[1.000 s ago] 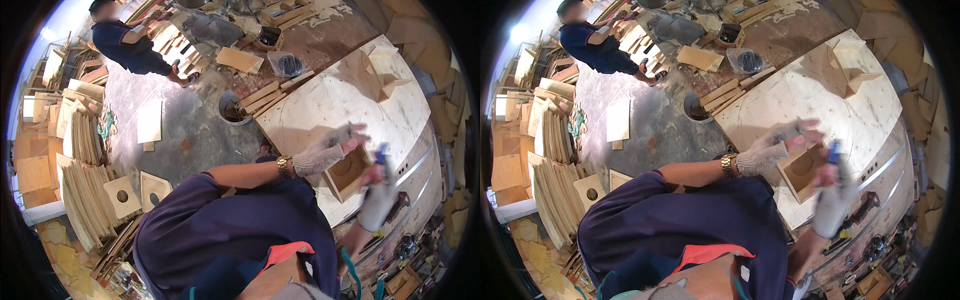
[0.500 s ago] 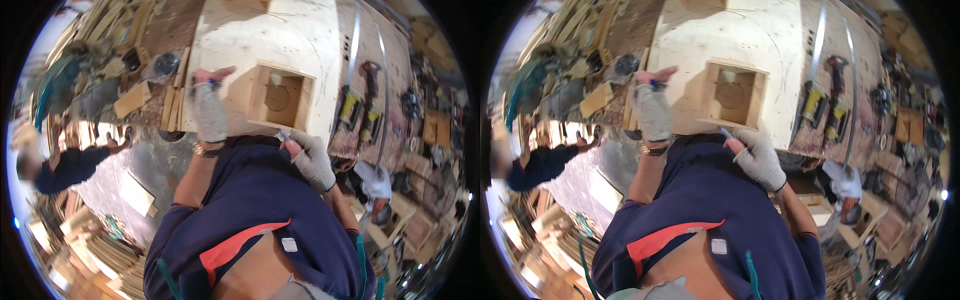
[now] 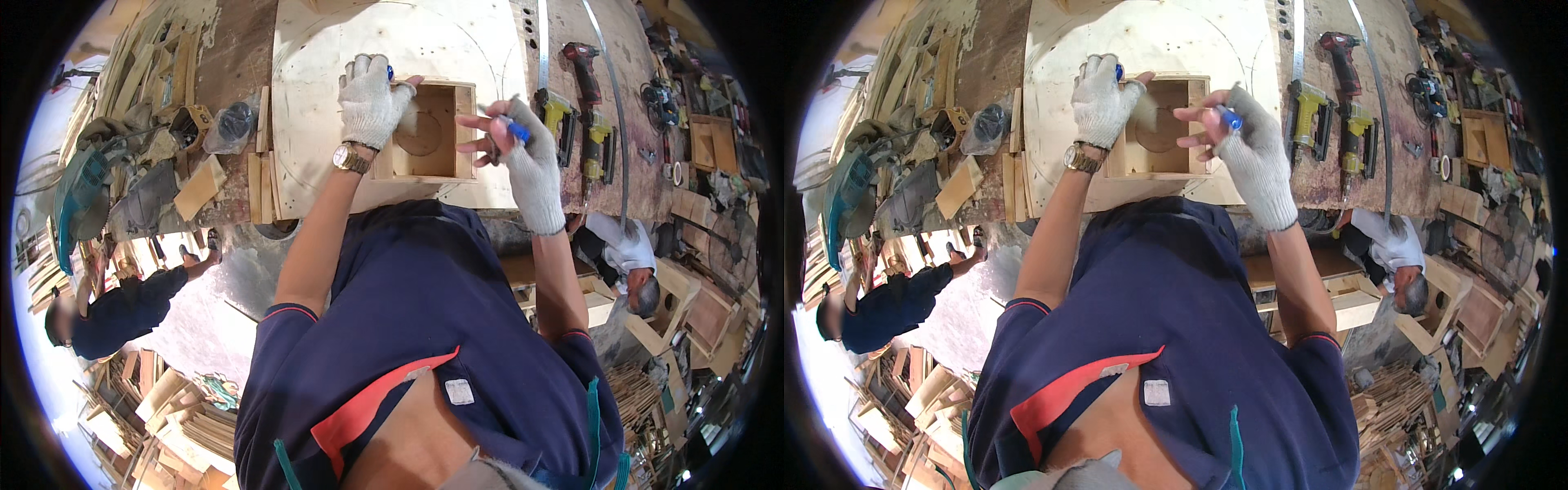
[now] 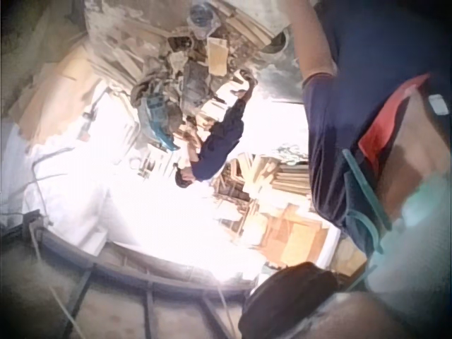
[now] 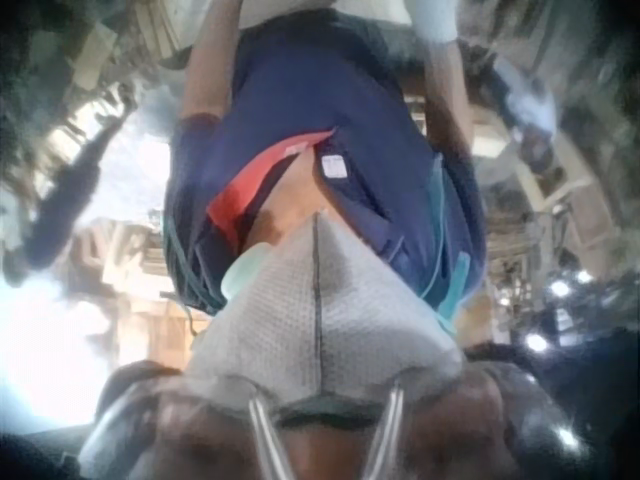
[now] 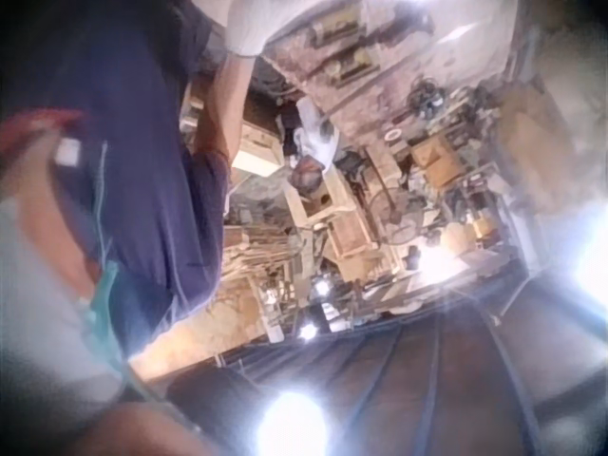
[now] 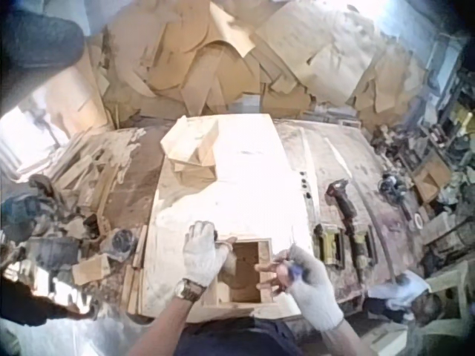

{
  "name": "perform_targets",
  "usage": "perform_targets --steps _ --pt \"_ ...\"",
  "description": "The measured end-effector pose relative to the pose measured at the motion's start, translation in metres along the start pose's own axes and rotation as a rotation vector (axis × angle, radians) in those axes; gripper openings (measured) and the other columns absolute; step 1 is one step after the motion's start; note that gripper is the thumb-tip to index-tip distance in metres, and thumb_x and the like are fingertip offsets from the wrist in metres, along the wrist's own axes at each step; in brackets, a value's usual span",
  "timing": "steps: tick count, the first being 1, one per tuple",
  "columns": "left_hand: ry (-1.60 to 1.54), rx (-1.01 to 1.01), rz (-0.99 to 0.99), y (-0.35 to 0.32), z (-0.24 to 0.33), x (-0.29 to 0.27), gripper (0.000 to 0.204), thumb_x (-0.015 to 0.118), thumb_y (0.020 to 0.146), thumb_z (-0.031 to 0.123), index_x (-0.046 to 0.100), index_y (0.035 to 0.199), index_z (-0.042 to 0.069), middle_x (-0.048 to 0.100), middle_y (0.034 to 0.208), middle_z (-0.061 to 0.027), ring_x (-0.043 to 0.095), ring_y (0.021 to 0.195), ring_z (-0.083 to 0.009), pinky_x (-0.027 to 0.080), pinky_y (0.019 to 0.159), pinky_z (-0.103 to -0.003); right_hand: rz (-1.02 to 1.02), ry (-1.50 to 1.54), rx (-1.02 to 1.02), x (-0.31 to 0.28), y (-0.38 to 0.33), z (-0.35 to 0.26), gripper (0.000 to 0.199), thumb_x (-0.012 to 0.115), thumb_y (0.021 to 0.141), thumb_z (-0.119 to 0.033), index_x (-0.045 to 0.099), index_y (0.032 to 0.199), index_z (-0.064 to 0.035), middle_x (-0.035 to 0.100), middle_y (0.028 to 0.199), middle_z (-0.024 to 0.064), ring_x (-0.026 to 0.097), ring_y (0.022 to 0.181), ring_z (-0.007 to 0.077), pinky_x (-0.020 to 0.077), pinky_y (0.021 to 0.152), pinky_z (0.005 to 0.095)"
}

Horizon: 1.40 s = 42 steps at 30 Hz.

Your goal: The person assembles a small wooden box by fitting pre-cut pieces together. They then use a pen to mark a circle on a flat wooden board and use a jigsaw to cut along the marked line. The person also uses a circular saw to cut a small wooden piece.

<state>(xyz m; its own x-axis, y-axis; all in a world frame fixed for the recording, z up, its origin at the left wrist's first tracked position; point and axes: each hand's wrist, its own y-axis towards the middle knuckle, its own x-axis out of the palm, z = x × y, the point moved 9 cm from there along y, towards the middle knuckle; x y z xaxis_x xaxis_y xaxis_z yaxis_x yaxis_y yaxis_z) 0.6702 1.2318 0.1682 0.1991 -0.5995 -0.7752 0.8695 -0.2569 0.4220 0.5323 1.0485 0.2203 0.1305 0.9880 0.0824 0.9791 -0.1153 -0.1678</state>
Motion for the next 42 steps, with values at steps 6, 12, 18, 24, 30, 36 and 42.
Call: perform_targets --steps 6,12,18,24,30,36,42 --pt "-0.076 -0.124 -0.185 0.0 -0.011 0.02 0.05 0.082 0.088 0.048 0.061 0.083 0.003 0.065 0.079 -0.0175 0.066 0.073 -0.0381 0.052 0.07 -0.049 -0.063 -0.532 -0.026 0.015 0.035 0.01 0.022 0.064 0.106 -0.022 0.073 0.109 -0.0022 0.068 0.081 0.0042 0.064 0.072 0.0096 0.0513 0.065 0.0285" --pt "-0.074 -0.117 -0.17 0.0 -0.011 0.018 0.051 0.082 0.088 0.049 0.061 0.083 0.003 0.064 0.076 -0.0184 0.066 0.073 -0.039 0.051 0.069 -0.049 -0.487 -1.355 -0.308 0.062 0.069 0.035 0.018 0.072 0.091 -0.02 0.077 0.108 -0.0221 0.075 0.097 0.0088 0.073 0.108 0.0289 0.0234 0.133 0.059" --pt "-0.11 -0.135 -0.18 0.0 -0.011 0.017 0.042 0.08 0.086 0.043 0.066 0.082 0.004 0.07 0.081 -0.0164 0.069 0.08 -0.0387 0.051 0.077 -0.052 -0.606 -1.479 -0.459 0.079 0.084 0.049 0.02 0.08 0.086 -0.018 0.077 0.106 -0.0195 0.075 0.106 0.0056 0.07 0.119 0.0263 0.0252 0.134 0.0577" --pt "-0.111 -0.077 -0.104 0.0 -0.013 0.018 0.049 0.08 0.088 0.048 0.061 0.083 0.003 0.064 0.075 -0.0186 0.065 0.071 -0.0398 0.051 0.068 -0.05 -0.648 -1.517 -0.498 0.085 0.084 0.057 0.024 0.076 0.093 -0.019 0.078 0.116 -0.0254 0.076 0.113 0.0086 0.068 0.124 0.026 0.0249 0.134 0.0581" --pt "-0.114 -0.079 -0.099 -0.001 -0.014 0.021 0.051 0.08 0.088 0.05 0.06 0.08 0.003 0.064 0.075 -0.0184 0.065 0.071 -0.0404 0.051 0.068 -0.05 -0.647 -1.527 -0.513 0.083 0.084 0.065 0.023 0.075 0.092 -0.017 0.079 0.114 -0.0233 0.076 0.114 0.0071 0.067 0.126 0.0269 0.025 0.133 0.0584" --pt "-0.109 -0.067 -0.09 -0.002 -0.014 0.021 0.045 0.078 0.089 0.044 0.062 0.082 0.003 0.065 0.077 -0.0179 0.066 0.073 -0.0404 0.051 0.069 -0.05 -0.579 -1.585 -0.621 0.083 0.082 0.057 0.011 0.075 0.09 -0.016 0.079 0.099 -0.0185 0.078 0.108 0.0036 0.065 0.13 0.0277 0.0195 0.134 0.062" --pt "-0.088 -0.076 -0.116 -0.002 -0.014 0.023 0.037 0.077 0.088 0.04 0.065 0.086 0.004 0.069 0.084 -0.0153 0.069 0.08 -0.0377 0.052 0.075 -0.049 -0.564 -1.693 -0.656 0.09 0.074 0.053 0.012 0.071 0.088 -0.019 0.08 0.096 -0.0172 0.079 0.097 0.006 0.065 0.129 0.0263 0.0224 0.133 0.0598"
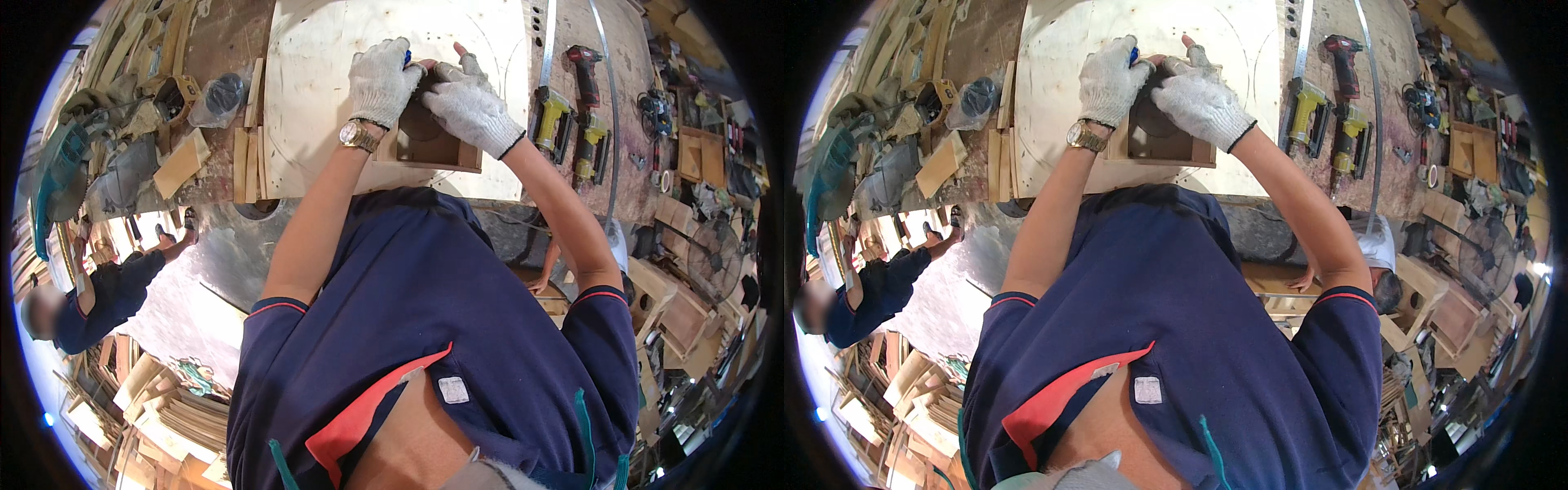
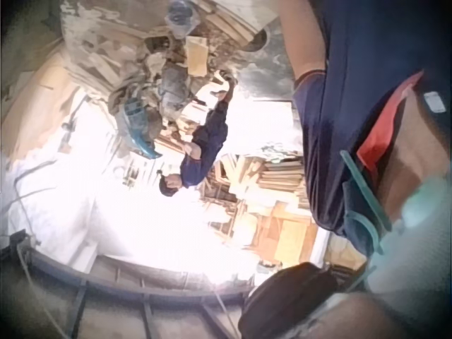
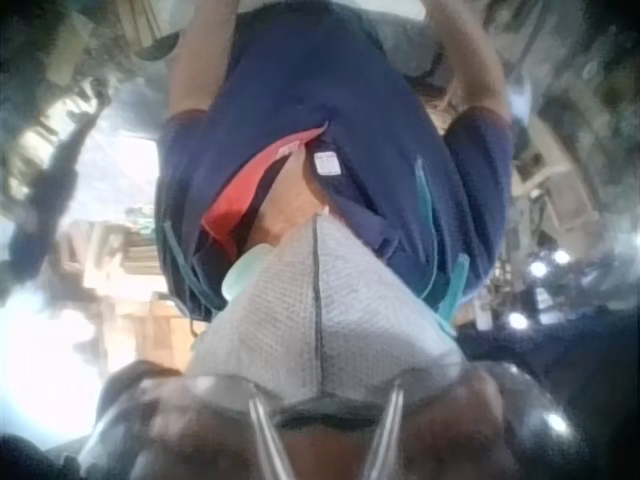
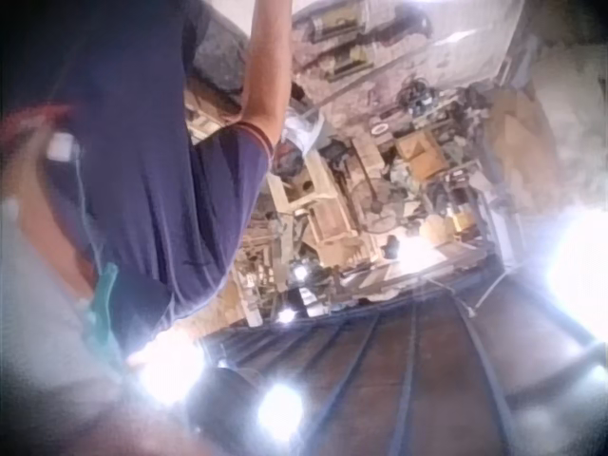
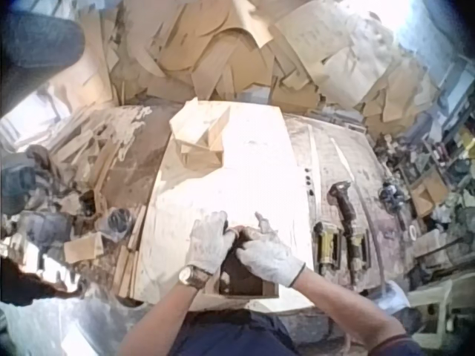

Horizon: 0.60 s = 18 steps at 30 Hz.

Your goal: The person assembles a small wooden box by fitting pre-cut pieces together. They then use a pen to mark a circle on a flat wooden board and use a jigsaw to cut along the marked line. The person also uses a circular saw to cut a small wooden piece.

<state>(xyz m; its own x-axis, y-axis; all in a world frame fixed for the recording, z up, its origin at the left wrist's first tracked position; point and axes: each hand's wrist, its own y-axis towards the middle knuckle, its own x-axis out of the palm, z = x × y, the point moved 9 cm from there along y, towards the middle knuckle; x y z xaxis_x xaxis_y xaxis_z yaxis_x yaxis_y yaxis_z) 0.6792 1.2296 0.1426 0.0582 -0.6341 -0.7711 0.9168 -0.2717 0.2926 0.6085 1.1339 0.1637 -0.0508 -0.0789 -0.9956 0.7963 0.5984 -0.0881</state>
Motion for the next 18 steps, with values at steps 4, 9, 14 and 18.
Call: perform_targets --steps 4,9,14,18 --pt "-0.017 0.006 0.015 -0.001 0.003 -0.004 0.035 0.076 0.088 0.036 0.063 0.086 0.004 0.067 0.083 -0.0162 0.068 0.079 -0.0388 0.053 0.073 -0.049 -0.045 0.007 0.032 0.014 -0.003 -0.003 0.013 0.069 0.089 -0.018 0.08 0.093 -0.0131 0.077 0.105 0.013 0.064 0.127 0.0286 0.0392 0.123 0.0535" --pt "-0.045 -0.024 -0.01 -0.001 0.002 -0.004 0.046 0.079 0.09 0.047 0.063 0.084 0.004 0.067 0.082 -0.0158 0.068 0.079 -0.0379 0.054 0.074 -0.048 0.106 0.175 0.069 0.016 -0.007 -0.008 0.013 0.07 0.086 -0.018 0.08 0.088 -0.0098 0.075 0.108 0.0174 0.066 0.118 0.0308 0.0485 0.109 0.0505" --pt "-0.013 -0.046 -0.026 0.0 0.0 -0.002 0.047 0.079 0.088 0.055 0.068 0.084 0.009 0.072 0.083 -0.012 0.072 0.084 -0.0343 0.054 0.078 -0.047 -0.103 0.007 0.08 0.021 -0.01 -0.026 0.013 0.069 0.086 -0.016 0.081 0.085 -0.0128 0.075 0.081 0.0118 0.072 0.099 0.0289 0.0444 0.109 0.051" --pt "-0.017 -0.013 0.01 -0.001 0.002 -0.006 0.051 0.079 0.089 0.055 0.066 0.083 0.007 0.07 0.081 -0.0143 0.071 0.078 -0.0358 0.054 0.073 -0.048 -0.247 -0.068 0.122 0.022 -0.004 -0.039 0.014 0.069 0.085 -0.014 0.083 0.083 -0.0147 0.077 0.08 0.0112 0.073 0.096 0.0299 0.0405 0.111 0.0511"
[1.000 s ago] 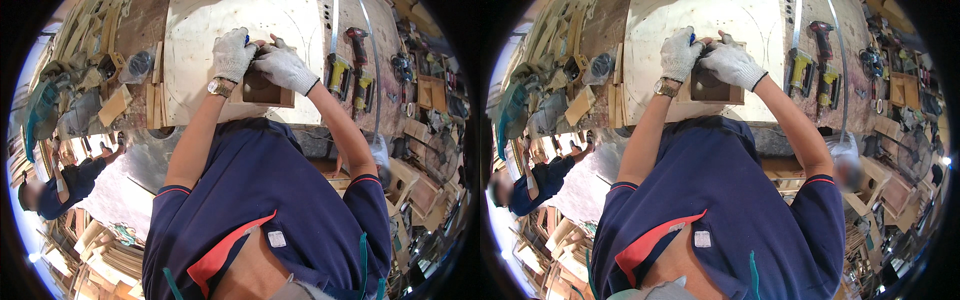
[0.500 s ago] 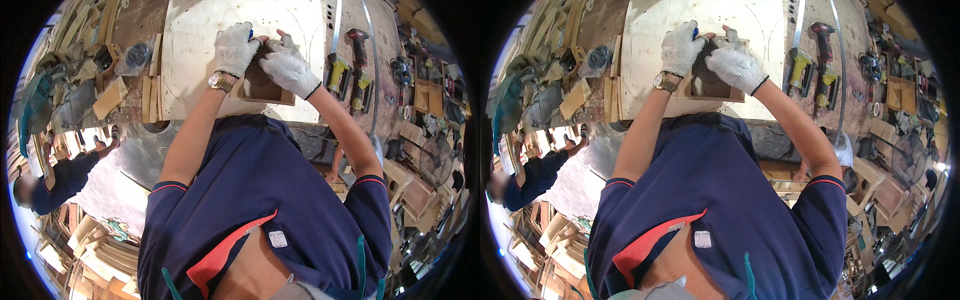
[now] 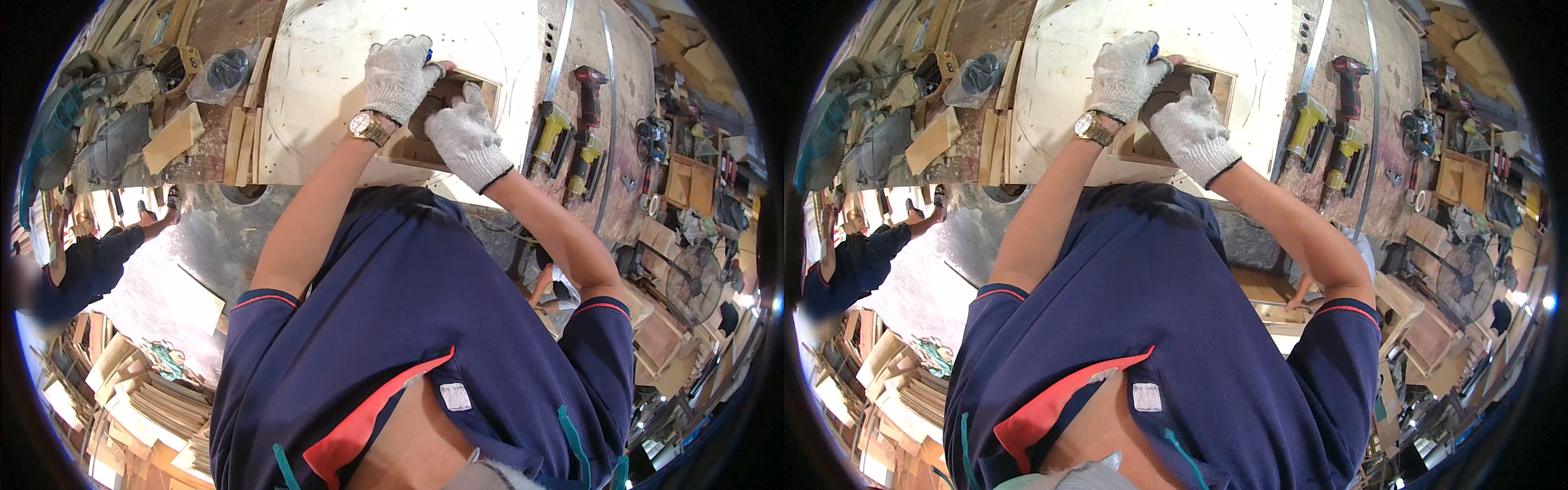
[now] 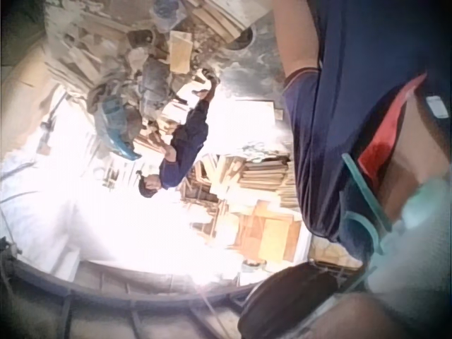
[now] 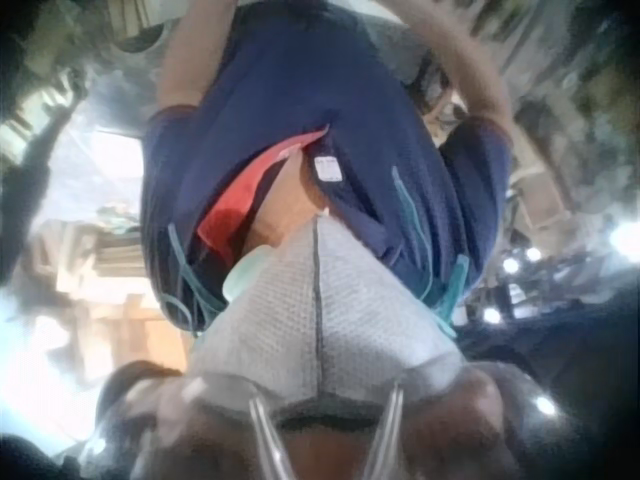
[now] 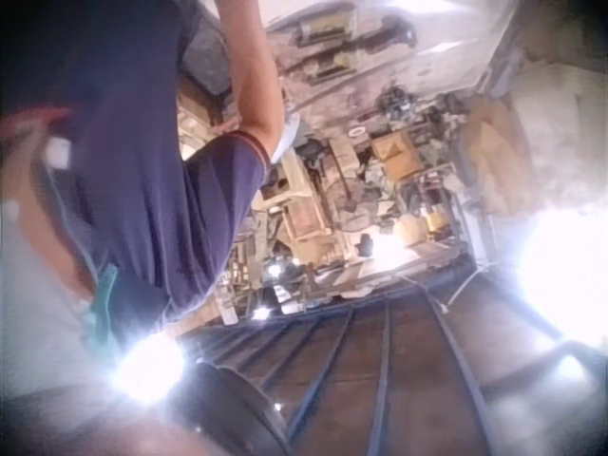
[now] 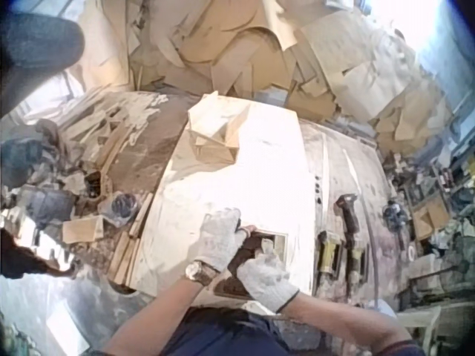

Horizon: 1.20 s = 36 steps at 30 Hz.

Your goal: The person assembles a small wooden box by fitting pre-cut pieces together. They then use a pen to mark a circle on a flat wooden board and use a jigsaw to cut along the marked line. The person also uses a circular saw to cut a small wooden piece.

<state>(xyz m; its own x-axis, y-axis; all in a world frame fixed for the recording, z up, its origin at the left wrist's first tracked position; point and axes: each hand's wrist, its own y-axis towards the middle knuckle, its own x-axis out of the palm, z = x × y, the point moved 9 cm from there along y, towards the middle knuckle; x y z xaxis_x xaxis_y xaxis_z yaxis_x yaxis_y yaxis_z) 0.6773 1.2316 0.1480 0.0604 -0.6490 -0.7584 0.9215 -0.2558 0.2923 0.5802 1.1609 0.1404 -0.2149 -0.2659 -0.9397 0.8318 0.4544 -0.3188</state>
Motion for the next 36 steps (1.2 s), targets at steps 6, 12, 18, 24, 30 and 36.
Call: perform_targets --steps 6,12,18,24,30,36 --pt "0.02 -0.01 0.013 0.0 0.0 0.001 0.053 0.079 0.09 0.057 0.065 0.083 0.006 0.07 0.082 -0.0146 0.071 0.079 -0.0353 0.055 0.073 -0.048 -0.148 0.01 0.101 0.009 0.002 -0.009 0.015 0.068 0.087 -0.014 0.083 0.088 -0.0162 0.078 0.084 0.0101 0.075 0.092 0.0306 0.0388 0.113 0.0545" --pt "0.004 -0.022 -0.019 -0.001 0.001 0.0 0.05 0.08 0.09 0.053 0.064 0.085 0.005 0.07 0.084 -0.0145 0.071 0.081 -0.0349 0.055 0.076 -0.048 -0.181 0.026 0.055 -0.007 0.004 -0.017 0.015 0.069 0.091 -0.014 0.084 0.093 -0.0122 0.08 0.089 0.0123 0.079 0.093 0.0313 0.0459 0.104 0.0566" --pt "0.005 -0.015 -0.01 0.0 0.002 -0.001 0.047 0.08 0.091 0.048 0.064 0.085 0.005 0.069 0.085 -0.0164 0.07 0.082 -0.0372 0.055 0.076 -0.049 -0.033 0.402 0.206 -0.042 0.005 0.052 0.021 0.068 0.089 -0.019 0.079 0.098 -0.0031 0.077 0.092 0.023 0.076 0.094 0.0417 0.061 0.087 0.0509" --pt "0.02 -0.001 -0.001 -0.001 0.001 0.001 0.049 0.08 0.091 0.049 0.063 0.084 0.004 0.068 0.083 -0.0163 0.069 0.08 -0.0382 0.055 0.075 -0.049 0.013 0.563 0.276 -0.039 -0.004 0.082 0.025 0.065 0.092 -0.02 0.078 0.105 -0.0027 0.075 0.096 0.0242 0.074 0.097 0.0412 0.059 0.091 0.0522" --pt "0.022 0.045 0.027 0.001 0.004 -0.001 0.054 0.081 0.09 0.052 0.06 0.08 0.004 0.065 0.076 -0.0154 0.064 0.069 -0.0372 0.05 0.067 -0.048 0.072 0.609 0.186 -0.027 -0.009 0.047 0.022 0.068 0.091 -0.019 0.074 0.105 -0.0033 0.074 0.093 0.0242 0.073 0.097 0.0438 0.0576 0.088 0.0546" --pt "0.003 0.035 -0.004 0.001 0.003 0.0 0.056 0.083 0.089 0.053 0.058 0.077 0.004 0.059 0.07 -0.0141 0.061 0.064 -0.0363 0.049 0.065 -0.047 0.087 0.557 0.187 -0.017 -0.008 0.036 0.019 0.069 0.094 -0.023 0.077 0.096 -0.0063 0.077 0.091 0.0199 0.076 0.087 0.0395 0.0622 0.077 0.0518"
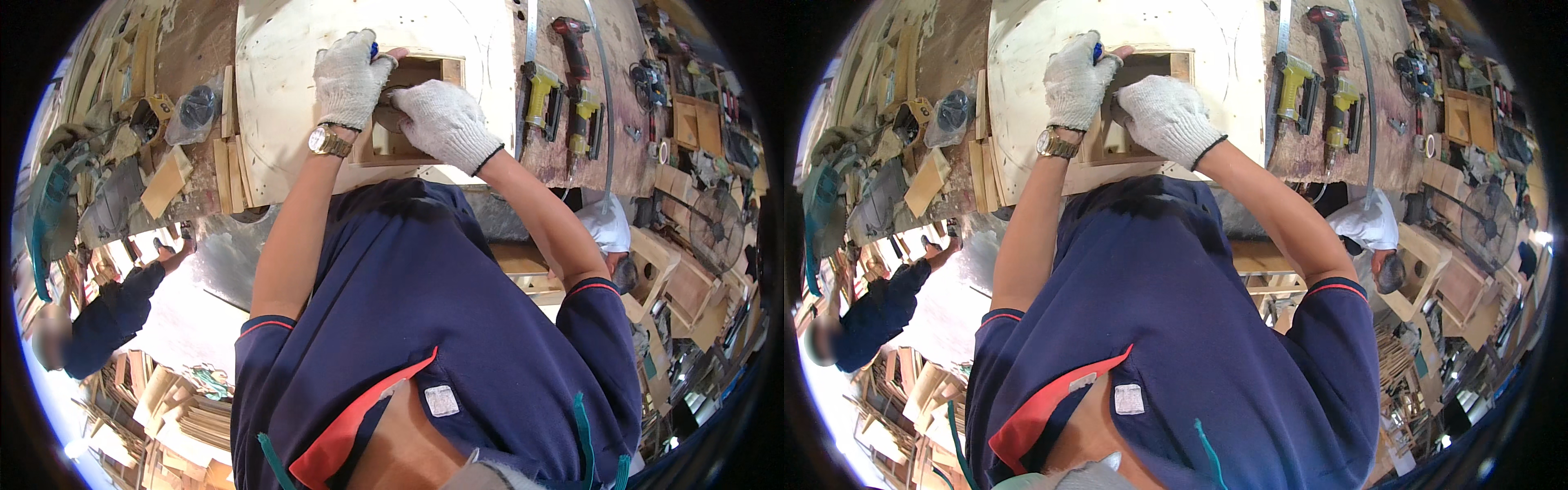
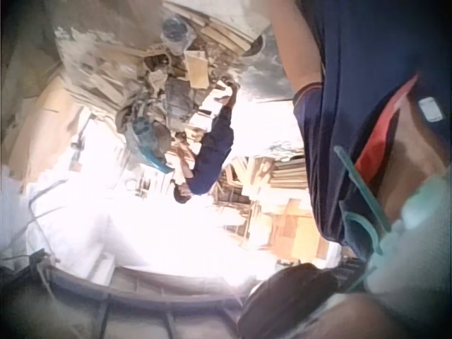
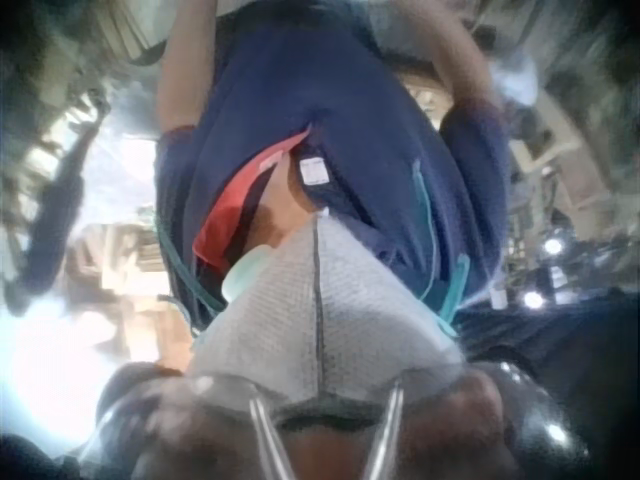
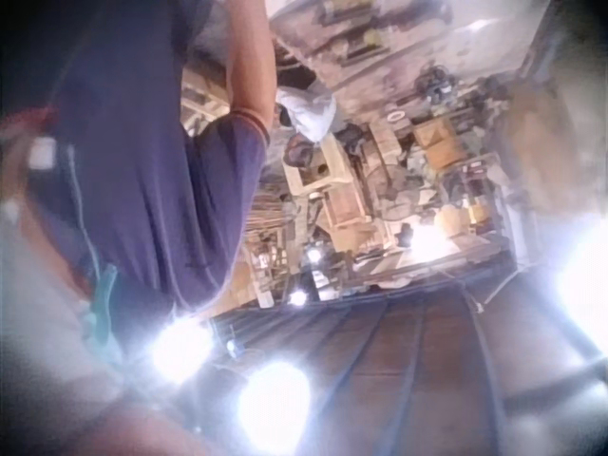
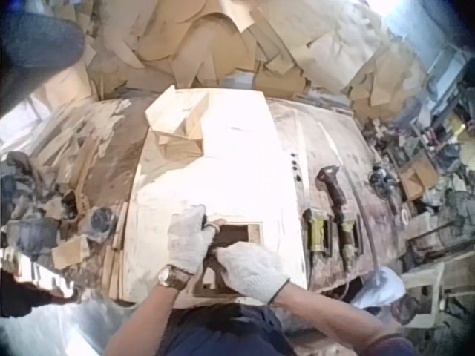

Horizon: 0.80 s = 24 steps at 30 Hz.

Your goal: The person assembles a small wooden box by fitting pre-cut pieces together. They then use a pen to mark a circle on a flat wooden board and use a jigsaw to cut along the marked line. The person also uses a circular saw to cut a small wooden piece.

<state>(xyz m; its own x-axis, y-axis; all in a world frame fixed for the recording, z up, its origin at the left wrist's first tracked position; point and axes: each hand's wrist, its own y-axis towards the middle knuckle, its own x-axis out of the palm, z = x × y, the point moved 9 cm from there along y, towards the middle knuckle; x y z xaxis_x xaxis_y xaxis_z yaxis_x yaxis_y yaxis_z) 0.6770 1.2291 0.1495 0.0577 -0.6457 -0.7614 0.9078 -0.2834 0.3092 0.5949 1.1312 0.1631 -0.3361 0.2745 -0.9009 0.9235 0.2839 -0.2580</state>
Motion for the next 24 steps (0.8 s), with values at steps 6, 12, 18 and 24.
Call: perform_targets --steps 6,12,18,24 --pt "0.024 0.05 0.026 0.0 0.002 0.0 0.055 0.083 0.089 0.052 0.058 0.078 0.004 0.06 0.072 -0.0129 0.061 0.066 -0.0368 0.048 0.066 -0.048 -0.074 -0.061 0.003 0.012 0.001 -0.002 0.016 0.071 0.093 -0.021 0.079 0.097 -0.0075 0.078 0.092 0.0187 0.077 0.089 0.038 0.063 0.08 0.05" --pt "0.02 0.058 0.045 0.0 0.001 0.0 0.057 0.083 0.089 0.053 0.057 0.077 0.004 0.059 0.07 -0.0135 0.06 0.065 -0.0356 0.048 0.065 -0.047 -0.022 -0.032 -0.101 0.014 -0.01 -0.011 0.013 0.072 0.088 -0.016 0.078 0.095 -0.0065 0.078 0.094 0.0186 0.077 0.092 0.0389 0.0621 0.082 0.0511" --pt "0.024 0.058 0.051 0.0 0.0 0.001 0.059 0.082 0.089 0.056 0.057 0.076 0.004 0.059 0.069 -0.0142 0.06 0.064 -0.0348 0.048 0.065 -0.046 -0.019 -0.062 -0.147 0.007 -0.005 -0.001 0.014 0.068 0.088 -0.009 0.079 0.097 -0.0061 0.077 0.096 0.0192 0.076 0.094 0.0392 0.0604 0.084 0.0505" --pt "0.068 0.057 0.026 0.001 0.002 0.002 0.06 0.081 0.089 0.058 0.057 0.076 0.004 0.059 0.07 -0.0149 0.061 0.065 -0.0361 0.048 0.066 -0.048 -0.142 -0.087 -0.21 0.002 0.002 0.003 0.016 0.067 0.088 -0.008 0.079 0.098 -0.0047 0.077 0.098 0.0205 0.075 0.097 0.0394 0.0601 0.085 0.0499"
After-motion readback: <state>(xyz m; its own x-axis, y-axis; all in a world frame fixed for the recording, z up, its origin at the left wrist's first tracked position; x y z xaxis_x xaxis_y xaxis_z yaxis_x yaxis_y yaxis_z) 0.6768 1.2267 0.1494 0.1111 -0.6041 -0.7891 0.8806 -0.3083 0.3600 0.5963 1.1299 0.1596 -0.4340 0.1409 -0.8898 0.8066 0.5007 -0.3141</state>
